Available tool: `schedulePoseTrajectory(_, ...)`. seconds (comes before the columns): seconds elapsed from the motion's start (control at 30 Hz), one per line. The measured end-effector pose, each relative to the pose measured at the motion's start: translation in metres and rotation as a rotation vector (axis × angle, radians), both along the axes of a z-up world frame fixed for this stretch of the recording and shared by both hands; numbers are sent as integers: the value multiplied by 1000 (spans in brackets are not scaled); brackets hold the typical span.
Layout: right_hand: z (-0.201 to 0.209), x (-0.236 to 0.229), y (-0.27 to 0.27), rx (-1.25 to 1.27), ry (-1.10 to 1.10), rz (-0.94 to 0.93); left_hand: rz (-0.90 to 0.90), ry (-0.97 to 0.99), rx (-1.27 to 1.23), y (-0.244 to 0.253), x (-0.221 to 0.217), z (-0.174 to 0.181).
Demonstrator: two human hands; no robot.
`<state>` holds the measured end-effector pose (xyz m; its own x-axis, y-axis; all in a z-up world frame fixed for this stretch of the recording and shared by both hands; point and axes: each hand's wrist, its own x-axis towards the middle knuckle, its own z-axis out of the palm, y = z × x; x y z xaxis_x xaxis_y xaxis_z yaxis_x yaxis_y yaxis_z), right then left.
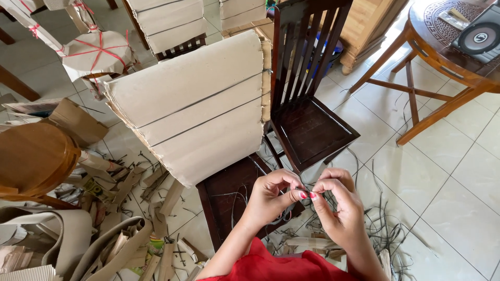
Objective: Untangling, gathering, and cutting thin black strings from a large pile on the floor for packaging.
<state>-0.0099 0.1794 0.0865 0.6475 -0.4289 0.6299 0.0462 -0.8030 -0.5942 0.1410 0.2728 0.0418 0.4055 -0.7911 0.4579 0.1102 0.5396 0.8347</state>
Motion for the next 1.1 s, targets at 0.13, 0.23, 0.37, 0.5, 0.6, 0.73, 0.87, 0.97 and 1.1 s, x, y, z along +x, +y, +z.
schedulePoseTrajectory(0.13,2,-2,5,-6,10,11,86,-32,-8,4,-1,5)
schedulePoseTrajectory(0.23,7,-1,11,-28,6,15,117,16,10,4,-1,-1)
schedulePoseTrajectory(0.37,9,3,14,-54,-13,48,147,6,1,4,-1,-4)
schedulePoseTrajectory(0.5,6,3,18,37,-12,89,161,-60,-66,7,0,6)
schedulePoseTrajectory(0.6,1,4,12,34,-34,119,176,-143,-58,11,4,13)
schedulePoseTrajectory(0.73,4,5,15,114,-60,144,202,-223,-53,12,5,17)
schedulePoseTrajectory(0.87,2,6,13,-54,-95,88,217,-254,-85,10,4,16)
schedulePoseTrajectory(0.97,6,7,13,-194,-121,65,245,-266,-93,9,4,16)
schedulePoseTrajectory(1.1,4,5,13,-252,-138,30,271,-269,-106,7,3,18)
